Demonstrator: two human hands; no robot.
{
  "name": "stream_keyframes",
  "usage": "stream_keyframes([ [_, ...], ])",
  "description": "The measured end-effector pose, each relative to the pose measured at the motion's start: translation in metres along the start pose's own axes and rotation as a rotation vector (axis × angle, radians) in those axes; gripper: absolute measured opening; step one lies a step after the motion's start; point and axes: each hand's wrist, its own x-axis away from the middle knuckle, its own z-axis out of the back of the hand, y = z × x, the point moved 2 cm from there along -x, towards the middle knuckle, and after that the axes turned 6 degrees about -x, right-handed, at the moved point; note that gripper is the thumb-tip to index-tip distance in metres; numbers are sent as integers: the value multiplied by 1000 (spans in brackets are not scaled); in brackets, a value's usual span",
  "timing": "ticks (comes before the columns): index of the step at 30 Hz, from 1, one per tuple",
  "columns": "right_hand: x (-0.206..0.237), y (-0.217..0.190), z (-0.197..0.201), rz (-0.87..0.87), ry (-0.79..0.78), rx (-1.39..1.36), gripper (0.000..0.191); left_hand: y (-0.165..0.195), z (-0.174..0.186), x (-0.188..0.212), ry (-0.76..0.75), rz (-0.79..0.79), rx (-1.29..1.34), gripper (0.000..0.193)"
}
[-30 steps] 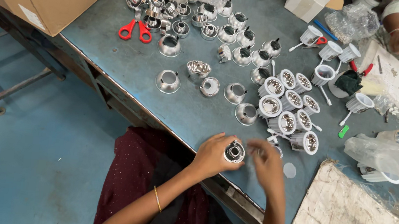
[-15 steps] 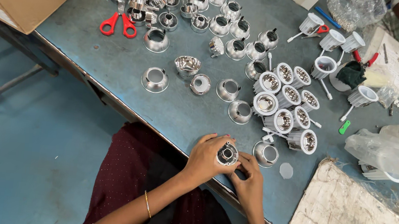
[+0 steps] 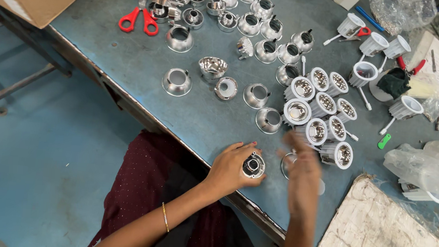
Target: The person assembles small metal light fixture components on a workbench. They pick up a metal housing, insert a white plastic diffuser, and place the assembled unit into a cardboard box. The process is repeated with multiple units.
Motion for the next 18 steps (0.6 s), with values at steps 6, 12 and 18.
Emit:
stream_keyframes([
  [6,-46,11,-72,65,-203,-75,74,-9,-7,-1,13,-7,-26,63],
  [12,-55,36,-58,30,-138,-51,52,-17,-12,0,17,-43,-60,64],
  [18,-6,-114,-60,369,-367,-128,35,-18,-3,3,-52,-92,-27,86],
])
